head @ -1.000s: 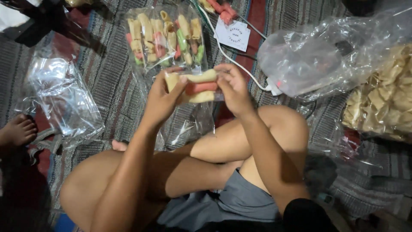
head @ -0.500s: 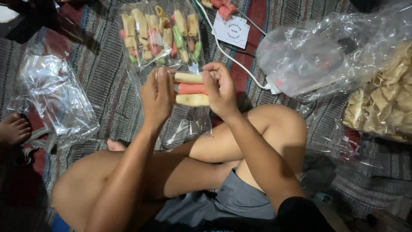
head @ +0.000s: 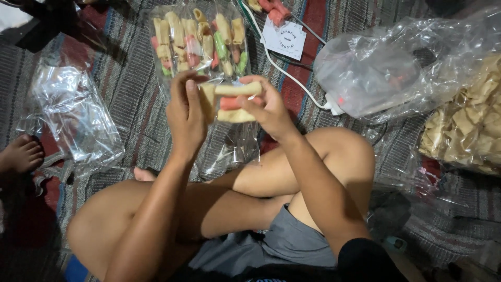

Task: A person is manually packing colorful snack rolls into small plastic bags while sitting on the floor.

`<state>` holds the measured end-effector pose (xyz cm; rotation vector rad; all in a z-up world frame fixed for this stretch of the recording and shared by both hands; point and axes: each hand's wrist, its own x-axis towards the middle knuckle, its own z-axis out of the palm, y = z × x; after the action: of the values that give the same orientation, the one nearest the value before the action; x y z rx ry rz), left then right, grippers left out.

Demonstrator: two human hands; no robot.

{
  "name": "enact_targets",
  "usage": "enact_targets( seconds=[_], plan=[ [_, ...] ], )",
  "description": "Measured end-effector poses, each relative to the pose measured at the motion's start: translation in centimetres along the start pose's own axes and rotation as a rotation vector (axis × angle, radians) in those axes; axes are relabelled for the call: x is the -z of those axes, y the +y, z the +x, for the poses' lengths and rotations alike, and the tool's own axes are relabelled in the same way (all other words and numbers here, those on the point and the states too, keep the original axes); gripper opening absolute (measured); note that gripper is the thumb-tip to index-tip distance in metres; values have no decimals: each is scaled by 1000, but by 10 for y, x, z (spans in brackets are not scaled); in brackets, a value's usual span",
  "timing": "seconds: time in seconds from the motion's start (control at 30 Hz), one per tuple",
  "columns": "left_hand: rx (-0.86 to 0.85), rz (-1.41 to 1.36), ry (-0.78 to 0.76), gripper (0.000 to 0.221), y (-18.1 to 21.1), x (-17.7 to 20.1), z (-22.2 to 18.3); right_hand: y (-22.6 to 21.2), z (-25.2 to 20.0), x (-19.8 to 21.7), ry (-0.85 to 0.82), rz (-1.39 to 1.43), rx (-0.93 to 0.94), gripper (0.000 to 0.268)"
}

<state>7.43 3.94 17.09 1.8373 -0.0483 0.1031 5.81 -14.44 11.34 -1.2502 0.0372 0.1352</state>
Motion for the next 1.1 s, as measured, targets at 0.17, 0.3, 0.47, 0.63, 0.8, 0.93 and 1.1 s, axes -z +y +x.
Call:
enact_targets(
  seconds=[0.17, 0.3, 0.47, 0.63, 0.8, 0.93, 1.1],
  plan=[
    [-115, 246, -226, 83, 11, 11, -13, -6, 10, 33, 338, 239, -24, 45],
    [-272, 584, -473, 102, -32, -7, -76, -16, 11, 47, 256, 638, 65, 49],
    [-656, 1227, -302, 60, -71, -29, -107, -16, 6, 53, 191, 686, 76, 44],
    [-676, 1142, -195, 43, -22, -25, -77, -41, 1, 37, -4, 571, 212, 51],
    [-530, 1097, -456, 69, -42, -15, -67, -57, -9, 36, -169, 450, 228, 44],
    [-441, 1047, -680, 73, -21, 6, -46, -58, -37, 62, -266, 445, 213, 57],
    [-402, 1088, -848, 61, -11, 9, -48, -93, -58, 75, -728, 68, -99, 59]
  ],
)
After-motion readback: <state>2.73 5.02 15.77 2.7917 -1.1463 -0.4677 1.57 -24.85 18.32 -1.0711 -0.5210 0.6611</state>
